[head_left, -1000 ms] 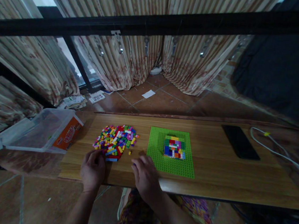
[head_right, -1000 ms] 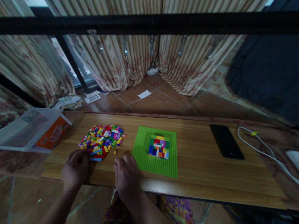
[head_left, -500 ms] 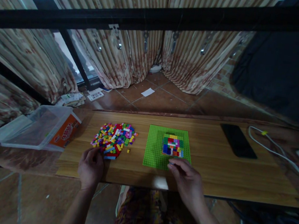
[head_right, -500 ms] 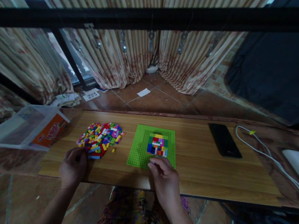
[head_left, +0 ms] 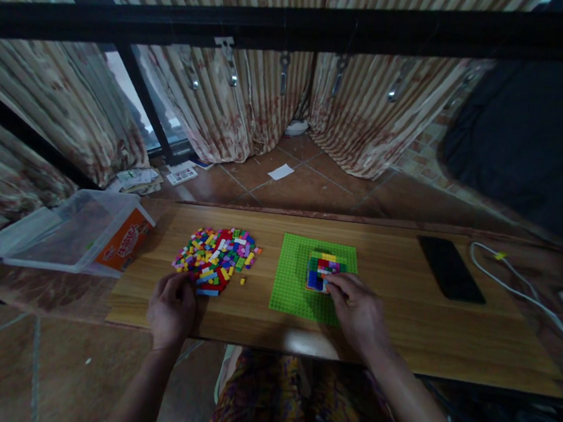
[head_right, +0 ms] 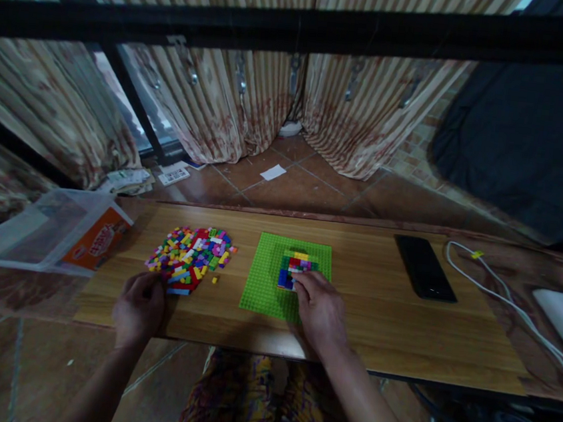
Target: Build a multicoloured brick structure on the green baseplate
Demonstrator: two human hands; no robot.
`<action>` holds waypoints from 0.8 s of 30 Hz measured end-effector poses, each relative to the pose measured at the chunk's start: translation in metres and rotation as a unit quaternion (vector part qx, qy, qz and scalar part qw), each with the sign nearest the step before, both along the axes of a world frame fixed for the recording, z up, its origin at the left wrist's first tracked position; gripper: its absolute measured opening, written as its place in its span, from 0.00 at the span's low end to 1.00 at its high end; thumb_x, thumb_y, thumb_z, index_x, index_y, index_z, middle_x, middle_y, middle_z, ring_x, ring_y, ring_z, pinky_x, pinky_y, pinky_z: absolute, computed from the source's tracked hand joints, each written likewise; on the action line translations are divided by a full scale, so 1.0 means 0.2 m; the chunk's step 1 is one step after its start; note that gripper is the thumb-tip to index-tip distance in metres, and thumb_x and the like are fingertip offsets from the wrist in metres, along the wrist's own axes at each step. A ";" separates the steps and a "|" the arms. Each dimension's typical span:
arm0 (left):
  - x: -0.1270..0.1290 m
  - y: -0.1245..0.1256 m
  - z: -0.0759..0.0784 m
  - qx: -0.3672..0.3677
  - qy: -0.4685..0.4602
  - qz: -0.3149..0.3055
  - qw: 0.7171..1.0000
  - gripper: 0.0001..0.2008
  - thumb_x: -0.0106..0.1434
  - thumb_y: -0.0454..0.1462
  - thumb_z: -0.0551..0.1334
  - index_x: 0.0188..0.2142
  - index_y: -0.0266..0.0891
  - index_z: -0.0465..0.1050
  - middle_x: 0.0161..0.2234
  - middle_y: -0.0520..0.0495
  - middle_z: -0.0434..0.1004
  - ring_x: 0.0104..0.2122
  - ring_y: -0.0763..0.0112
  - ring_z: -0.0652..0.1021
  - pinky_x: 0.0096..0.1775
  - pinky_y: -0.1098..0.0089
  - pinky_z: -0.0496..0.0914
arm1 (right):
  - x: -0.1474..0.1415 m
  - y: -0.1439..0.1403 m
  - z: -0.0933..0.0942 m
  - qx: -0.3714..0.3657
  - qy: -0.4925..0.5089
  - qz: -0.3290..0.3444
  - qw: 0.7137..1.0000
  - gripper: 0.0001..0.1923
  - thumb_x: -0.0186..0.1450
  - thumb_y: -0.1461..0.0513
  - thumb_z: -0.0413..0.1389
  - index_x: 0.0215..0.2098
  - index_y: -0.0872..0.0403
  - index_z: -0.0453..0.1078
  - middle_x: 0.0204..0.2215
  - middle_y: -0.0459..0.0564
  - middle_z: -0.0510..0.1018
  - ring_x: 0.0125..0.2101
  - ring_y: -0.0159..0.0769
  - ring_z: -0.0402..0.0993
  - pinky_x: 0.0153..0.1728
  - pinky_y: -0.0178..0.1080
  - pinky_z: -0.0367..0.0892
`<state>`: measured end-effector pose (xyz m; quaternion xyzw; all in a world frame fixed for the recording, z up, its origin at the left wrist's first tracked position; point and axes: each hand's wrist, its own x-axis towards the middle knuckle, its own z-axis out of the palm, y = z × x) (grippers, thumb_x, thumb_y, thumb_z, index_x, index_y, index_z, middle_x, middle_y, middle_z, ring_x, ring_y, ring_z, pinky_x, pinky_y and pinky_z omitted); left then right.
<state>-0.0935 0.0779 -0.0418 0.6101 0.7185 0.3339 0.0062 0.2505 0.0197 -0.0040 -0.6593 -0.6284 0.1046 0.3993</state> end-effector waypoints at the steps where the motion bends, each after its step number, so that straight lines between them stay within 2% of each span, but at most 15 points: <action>1: 0.00 0.00 0.00 0.001 -0.001 0.000 1.000 0.12 0.62 0.39 0.56 0.40 0.41 0.76 0.43 0.45 0.76 0.42 0.65 0.77 0.43 0.67 0.70 | 0.00 0.01 -0.01 -0.001 -0.025 0.004 1.000 0.11 0.67 0.58 0.51 0.39 0.47 0.77 0.38 0.49 0.80 0.38 0.40 0.76 0.41 0.43 0.71; 5: 0.00 0.00 0.01 0.003 -0.006 -0.004 1.000 0.11 0.62 0.38 0.57 0.40 0.41 0.76 0.42 0.45 0.76 0.42 0.65 0.77 0.43 0.67 0.70 | 0.02 0.06 -0.03 0.000 -0.087 0.039 0.995 0.10 0.66 0.59 0.53 0.35 0.48 0.77 0.35 0.50 0.80 0.38 0.41 0.74 0.41 0.44 0.68; 10: 0.01 -0.01 0.01 -0.001 -0.008 -0.002 1.000 0.11 0.62 0.39 0.57 0.39 0.41 0.76 0.42 0.46 0.76 0.42 0.65 0.76 0.43 0.67 0.70 | 0.03 0.07 -0.04 0.012 -0.091 0.070 0.993 0.11 0.67 0.60 0.53 0.31 0.49 0.76 0.33 0.49 0.78 0.37 0.40 0.72 0.40 0.42 0.67; 16: 0.00 0.00 0.00 0.002 -0.003 0.000 1.000 0.11 0.62 0.38 0.57 0.39 0.40 0.77 0.42 0.46 0.77 0.41 0.65 0.77 0.41 0.69 0.70 | 0.04 0.07 -0.05 0.021 -0.089 0.046 0.995 0.11 0.67 0.58 0.53 0.31 0.49 0.76 0.31 0.48 0.78 0.34 0.38 0.73 0.38 0.41 0.68; 20: 0.00 0.00 -0.02 0.018 0.002 -0.006 1.000 0.11 0.62 0.38 0.57 0.39 0.40 0.77 0.41 0.46 0.77 0.41 0.66 0.77 0.42 0.69 0.70 | 0.04 0.04 -0.05 0.038 -0.077 0.040 0.995 0.09 0.67 0.59 0.53 0.35 0.50 0.76 0.34 0.49 0.79 0.36 0.38 0.74 0.39 0.40 0.69; 24: -0.01 0.00 -0.03 0.030 0.008 -0.010 0.999 0.11 0.62 0.37 0.57 0.39 0.39 0.77 0.41 0.45 0.77 0.41 0.67 0.77 0.42 0.69 0.70 | 0.04 -0.01 -0.05 0.060 -0.094 -0.005 0.994 0.10 0.68 0.59 0.53 0.37 0.52 0.75 0.34 0.50 0.79 0.35 0.38 0.74 0.39 0.40 0.69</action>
